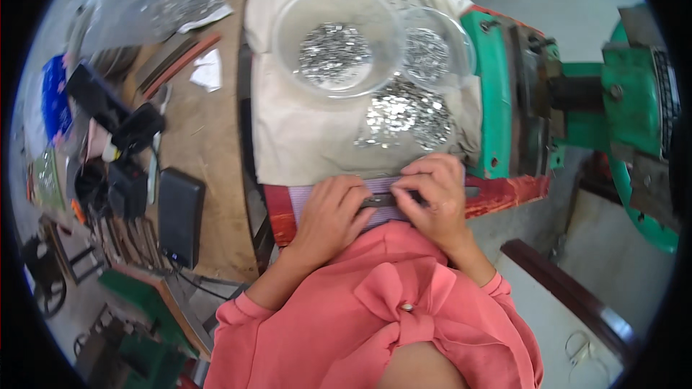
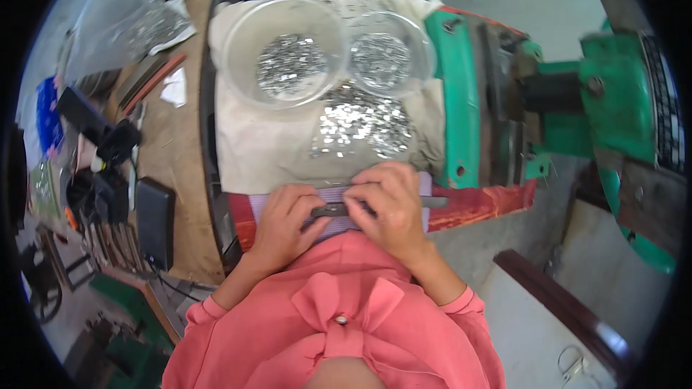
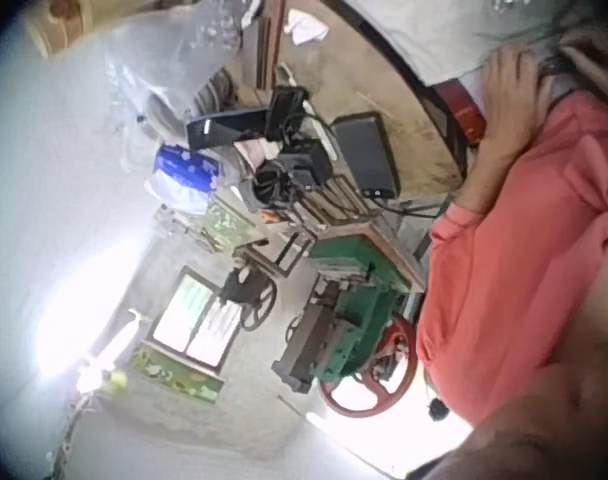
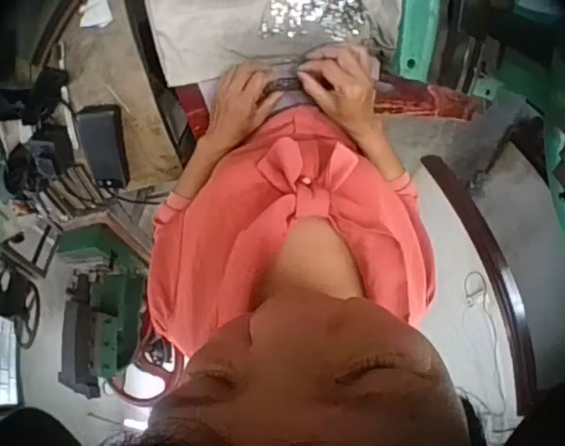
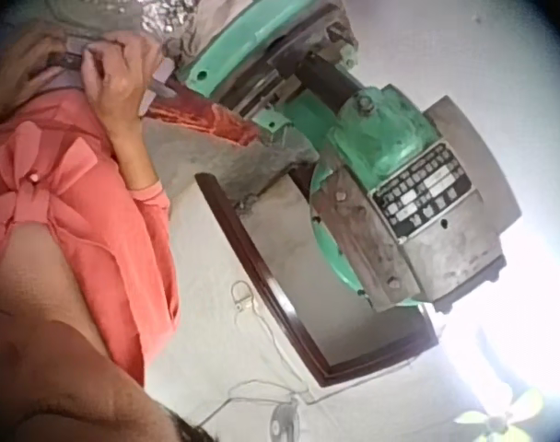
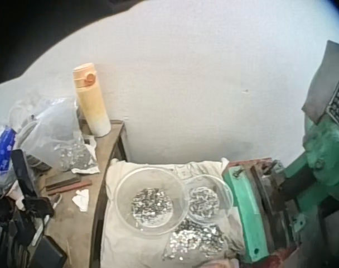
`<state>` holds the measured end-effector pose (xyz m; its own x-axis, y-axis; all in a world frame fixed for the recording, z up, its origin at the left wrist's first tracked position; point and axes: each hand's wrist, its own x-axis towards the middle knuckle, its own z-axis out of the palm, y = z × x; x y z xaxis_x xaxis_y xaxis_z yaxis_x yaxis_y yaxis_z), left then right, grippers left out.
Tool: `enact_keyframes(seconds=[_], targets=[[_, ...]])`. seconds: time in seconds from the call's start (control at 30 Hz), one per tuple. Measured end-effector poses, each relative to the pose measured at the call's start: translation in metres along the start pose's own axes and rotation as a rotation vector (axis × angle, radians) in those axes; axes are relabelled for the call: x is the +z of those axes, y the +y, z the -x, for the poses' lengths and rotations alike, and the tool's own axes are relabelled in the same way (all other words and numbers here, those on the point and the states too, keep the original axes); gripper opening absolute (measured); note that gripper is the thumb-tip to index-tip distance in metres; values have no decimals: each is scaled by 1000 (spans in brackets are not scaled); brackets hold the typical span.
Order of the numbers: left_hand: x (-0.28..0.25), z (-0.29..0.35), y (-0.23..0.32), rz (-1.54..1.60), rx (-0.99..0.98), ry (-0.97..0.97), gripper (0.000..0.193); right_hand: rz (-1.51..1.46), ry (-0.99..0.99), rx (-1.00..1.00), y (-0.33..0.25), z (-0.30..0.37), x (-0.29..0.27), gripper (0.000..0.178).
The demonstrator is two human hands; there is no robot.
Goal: The person picks small silver metal pieces from a container and places them into slots on a long metal strip. They repeatedly pick up pieces and insert them into the strip, occasionally adjusting the strip's position on the workbench.
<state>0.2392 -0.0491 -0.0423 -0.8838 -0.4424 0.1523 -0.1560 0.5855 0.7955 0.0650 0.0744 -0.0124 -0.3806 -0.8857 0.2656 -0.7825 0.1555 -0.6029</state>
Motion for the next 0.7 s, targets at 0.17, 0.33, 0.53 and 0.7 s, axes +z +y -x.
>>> enact_keyframes(seconds=[0.17, 0.33, 0.53, 0.7], targets=[[-4, -5, 2, -1, 11, -39, 33, 39, -29, -7, -6, 22, 9, 19], [-5, -6, 3, -3, -4, -47, 30, 14, -23, -9, -5, 19, 7, 19], [-3, -4, 5, -53, 26, -27, 19, 54, 53, -37, 12, -11, 7, 17], [-3, -6, 6, -56, 25, -7, 20, 36, 26, -112, 19, -38, 24, 20]])
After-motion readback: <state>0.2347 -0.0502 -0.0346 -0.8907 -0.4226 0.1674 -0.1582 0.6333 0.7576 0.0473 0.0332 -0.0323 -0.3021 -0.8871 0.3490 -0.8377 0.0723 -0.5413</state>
